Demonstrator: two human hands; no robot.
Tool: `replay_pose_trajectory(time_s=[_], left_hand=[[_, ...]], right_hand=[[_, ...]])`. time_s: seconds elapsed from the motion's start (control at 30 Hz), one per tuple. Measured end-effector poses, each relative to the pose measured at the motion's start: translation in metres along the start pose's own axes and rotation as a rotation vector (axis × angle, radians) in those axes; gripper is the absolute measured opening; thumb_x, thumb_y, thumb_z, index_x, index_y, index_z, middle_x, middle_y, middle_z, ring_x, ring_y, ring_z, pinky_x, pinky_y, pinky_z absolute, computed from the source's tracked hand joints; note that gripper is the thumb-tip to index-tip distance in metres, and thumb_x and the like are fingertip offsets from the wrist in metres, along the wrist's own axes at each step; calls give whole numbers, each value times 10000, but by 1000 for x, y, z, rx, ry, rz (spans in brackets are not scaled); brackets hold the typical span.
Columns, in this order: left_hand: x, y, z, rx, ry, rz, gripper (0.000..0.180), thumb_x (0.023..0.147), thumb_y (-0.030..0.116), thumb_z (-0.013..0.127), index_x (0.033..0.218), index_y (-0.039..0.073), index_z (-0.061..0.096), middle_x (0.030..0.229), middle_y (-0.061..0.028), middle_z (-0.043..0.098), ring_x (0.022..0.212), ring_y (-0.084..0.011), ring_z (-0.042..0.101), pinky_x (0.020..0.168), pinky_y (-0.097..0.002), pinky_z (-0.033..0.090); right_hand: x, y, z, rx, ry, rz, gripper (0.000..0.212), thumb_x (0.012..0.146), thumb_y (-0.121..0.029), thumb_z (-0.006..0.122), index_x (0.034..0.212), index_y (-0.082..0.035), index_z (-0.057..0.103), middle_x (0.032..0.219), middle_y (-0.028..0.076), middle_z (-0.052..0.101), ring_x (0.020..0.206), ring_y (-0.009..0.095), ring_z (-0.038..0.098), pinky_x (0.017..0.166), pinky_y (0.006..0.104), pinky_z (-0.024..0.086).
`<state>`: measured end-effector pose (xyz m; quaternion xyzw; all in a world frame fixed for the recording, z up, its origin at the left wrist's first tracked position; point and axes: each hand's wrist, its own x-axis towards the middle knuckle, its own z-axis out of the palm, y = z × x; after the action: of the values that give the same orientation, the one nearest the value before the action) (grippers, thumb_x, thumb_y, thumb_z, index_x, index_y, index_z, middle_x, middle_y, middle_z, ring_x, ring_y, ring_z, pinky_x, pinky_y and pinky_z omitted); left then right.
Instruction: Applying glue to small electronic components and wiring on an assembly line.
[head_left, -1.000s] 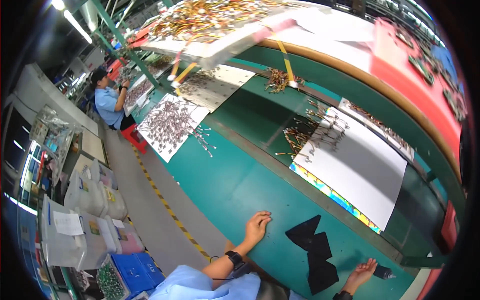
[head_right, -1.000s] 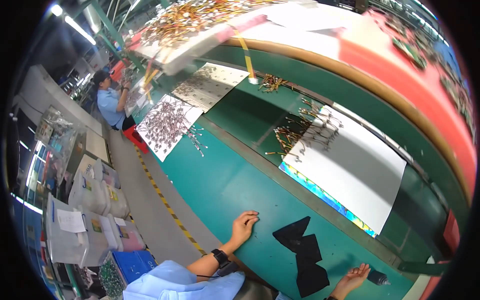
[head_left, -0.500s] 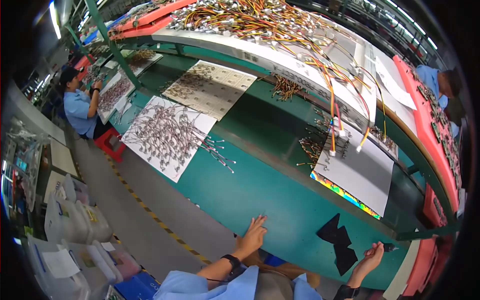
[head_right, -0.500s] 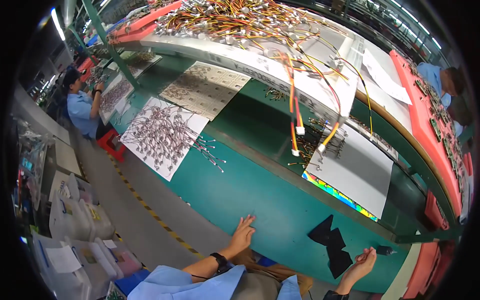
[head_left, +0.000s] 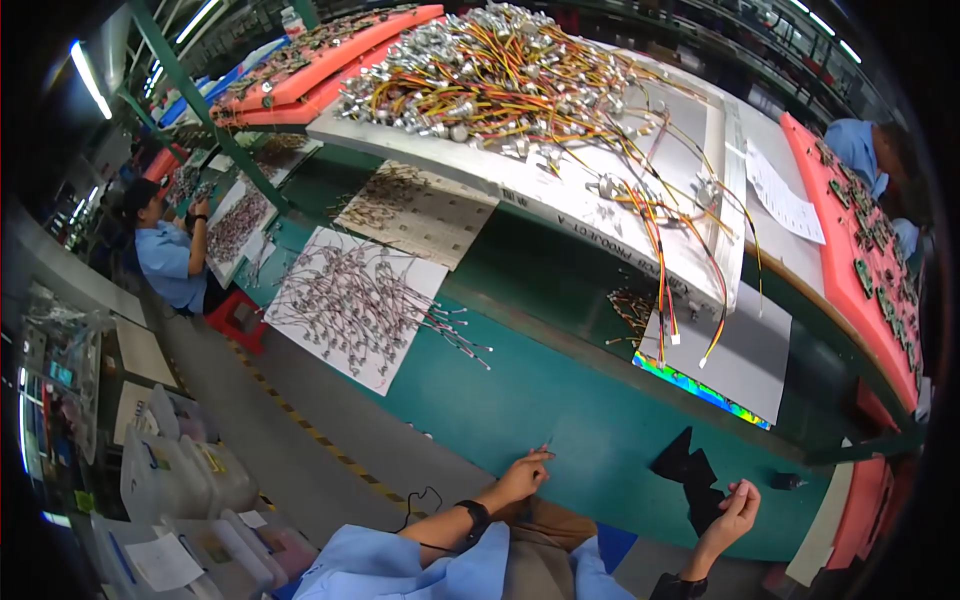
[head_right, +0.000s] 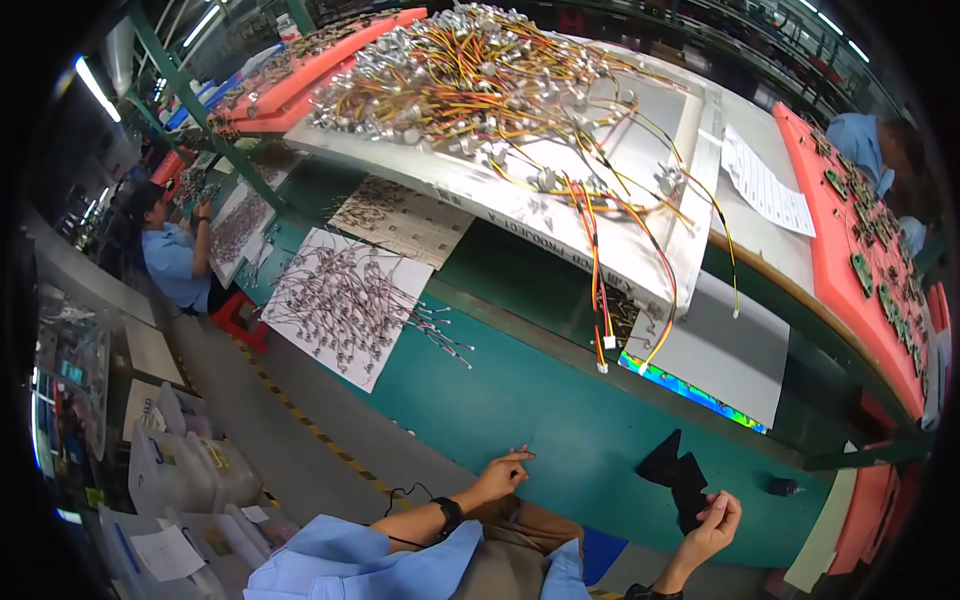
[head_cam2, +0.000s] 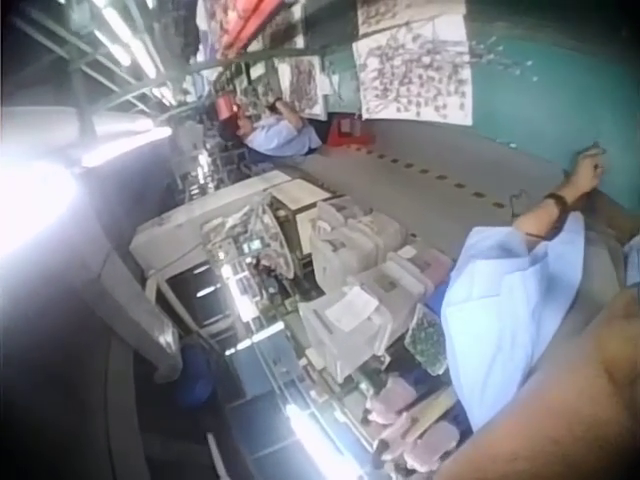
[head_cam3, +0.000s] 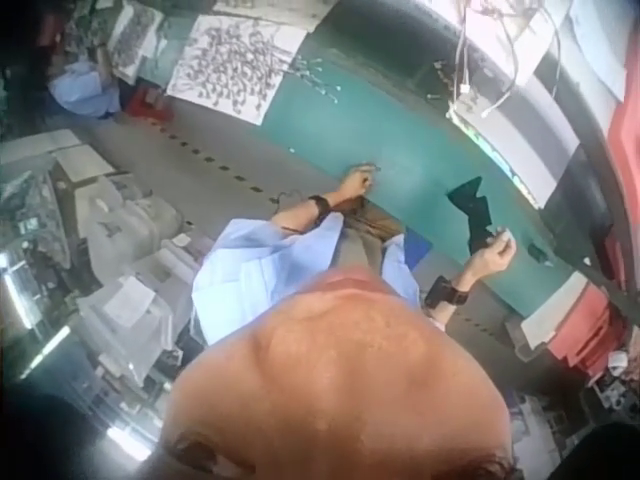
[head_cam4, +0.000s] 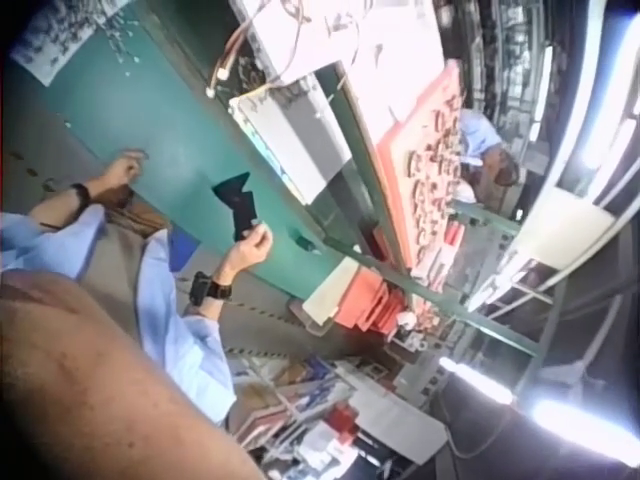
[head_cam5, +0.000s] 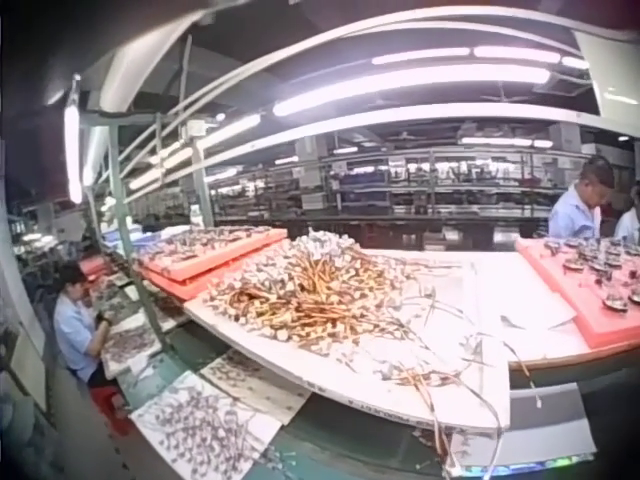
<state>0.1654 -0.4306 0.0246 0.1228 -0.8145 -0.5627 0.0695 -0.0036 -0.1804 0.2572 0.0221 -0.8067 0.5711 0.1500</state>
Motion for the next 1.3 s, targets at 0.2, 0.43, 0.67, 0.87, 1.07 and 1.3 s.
replay_pose_trajectory(time_s=[0.2, 0.43, 0.67, 0.87, 1.07, 1.3], left_hand=[[14, 3, -27, -37, -195, -185, 90, 713, 37, 652, 654, 1, 594, 1157, -135, 549, 1178, -280, 431, 958, -373, 355], [1, -7, -81, -265, -443, -384, 103, 709, 66, 676, 733, -18, 623, 1119, -134, 578, 1095, -242, 507, 901, -345, 403], [-11, -28, -163, -253, -472, -325, 123, 801, 83, 593, 858, -13, 646, 1140, -120, 568, 1032, -223, 536, 878, -318, 421], [-14, -16, -256, -144, -399, -335, 162, 794, 119, 601, 881, -12, 641, 1052, -108, 616, 955, -208, 581, 827, -306, 443], [-40, -19, -344, 0, -371, -332, 227, 836, 220, 562, 832, 9, 646, 928, -83, 656, 854, -188, 608, 762, -281, 456], [-69, -32, -381, -47, -276, -428, 339, 833, 333, 554, 762, 13, 642, 753, -82, 651, 694, -161, 590, 650, -281, 450]], right_hand=[[20, -9, 47, 87, -52, 37, 172, 893, -170, 499, 892, -6, 548, 788, 37, 545, 559, 33, 393, 505, 161, 327], [26, -34, 109, 145, -189, -17, 175, 886, -180, 512, 894, -9, 547, 752, 33, 555, 558, 42, 398, 506, 171, 330], [-5, -81, 121, 75, -200, -78, 142, 876, -140, 519, 900, -1, 534, 793, 40, 540, 579, 51, 408, 509, 175, 336], [-42, -161, 130, -20, 44, -537, 102, 842, -27, 525, 935, 16, 524, 854, 61, 521, 688, 93, 455, 598, 182, 367], [-45, -293, 157, -318, -125, -689, 195, 766, -6, 591, 950, 27, 537, 841, 72, 539, 683, 102, 478, 628, 212, 394], [3, -333, 200, -540, -348, -655, 269, 746, -115, 641, 977, -1, 562, 876, 104, 577, 753, 153, 540, 672, 249, 435]])
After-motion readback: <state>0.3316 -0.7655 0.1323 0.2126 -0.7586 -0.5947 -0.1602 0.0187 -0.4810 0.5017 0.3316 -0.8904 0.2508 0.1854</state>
